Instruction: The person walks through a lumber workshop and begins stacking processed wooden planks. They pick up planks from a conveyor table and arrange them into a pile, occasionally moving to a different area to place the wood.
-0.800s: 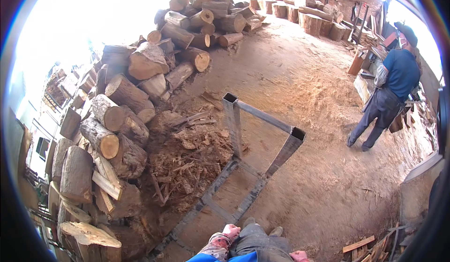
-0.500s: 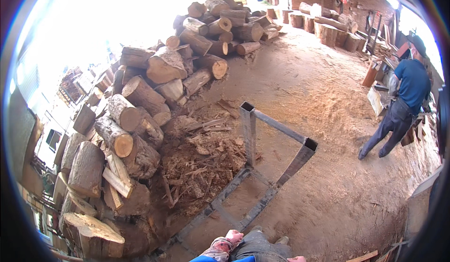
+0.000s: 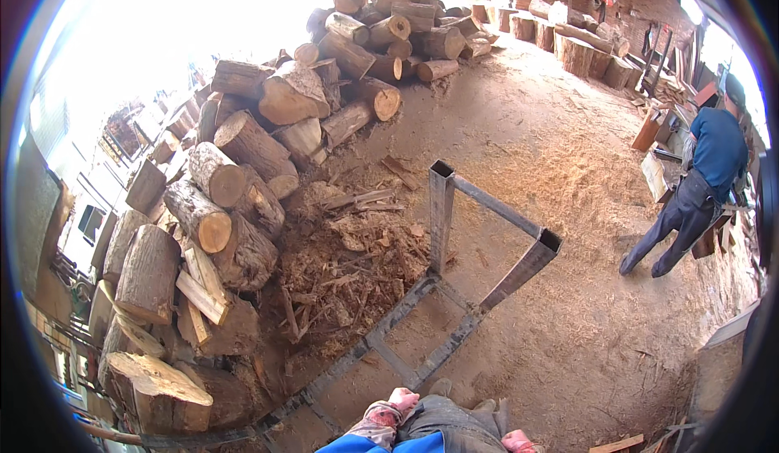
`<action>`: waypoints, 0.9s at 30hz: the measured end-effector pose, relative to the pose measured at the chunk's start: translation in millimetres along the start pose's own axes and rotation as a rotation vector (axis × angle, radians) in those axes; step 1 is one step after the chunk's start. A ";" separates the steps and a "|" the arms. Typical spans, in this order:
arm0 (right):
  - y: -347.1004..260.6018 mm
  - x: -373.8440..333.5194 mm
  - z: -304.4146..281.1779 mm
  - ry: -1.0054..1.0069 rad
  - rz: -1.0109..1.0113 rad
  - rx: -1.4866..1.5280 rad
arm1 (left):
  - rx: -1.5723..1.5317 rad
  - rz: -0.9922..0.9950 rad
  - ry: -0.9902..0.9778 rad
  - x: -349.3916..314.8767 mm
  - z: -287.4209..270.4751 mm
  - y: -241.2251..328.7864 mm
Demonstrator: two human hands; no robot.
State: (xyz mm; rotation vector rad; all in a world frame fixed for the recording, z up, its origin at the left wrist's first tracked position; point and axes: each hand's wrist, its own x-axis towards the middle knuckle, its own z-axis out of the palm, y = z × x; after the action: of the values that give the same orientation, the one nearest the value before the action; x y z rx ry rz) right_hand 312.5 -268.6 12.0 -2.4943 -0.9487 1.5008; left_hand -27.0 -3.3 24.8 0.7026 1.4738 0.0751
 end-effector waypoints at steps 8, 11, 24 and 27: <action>0.8 -21.3 15.1 0.014 -0.061 -0.065 | -0.093 0.011 -0.107 36.9 -8.5 -43.2; 16.7 -21.8 19.3 0.173 -0.048 0.141 | -0.007 0.057 -0.086 22.0 6.5 -9.5; -23.1 -38.8 18.9 0.353 0.138 0.301 | -0.082 -0.042 -0.139 4.6 0.5 9.0; -17.6 -64.0 27.1 0.329 0.236 0.356 | -0.078 -0.062 -0.295 34.6 -10.5 -23.8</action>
State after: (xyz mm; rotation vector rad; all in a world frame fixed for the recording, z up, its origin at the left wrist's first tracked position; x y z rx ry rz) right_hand 261.0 -295.7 53.9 -2.5315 -0.3148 1.1299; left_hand -40.8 -2.5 -16.3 0.5774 1.2018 -0.0185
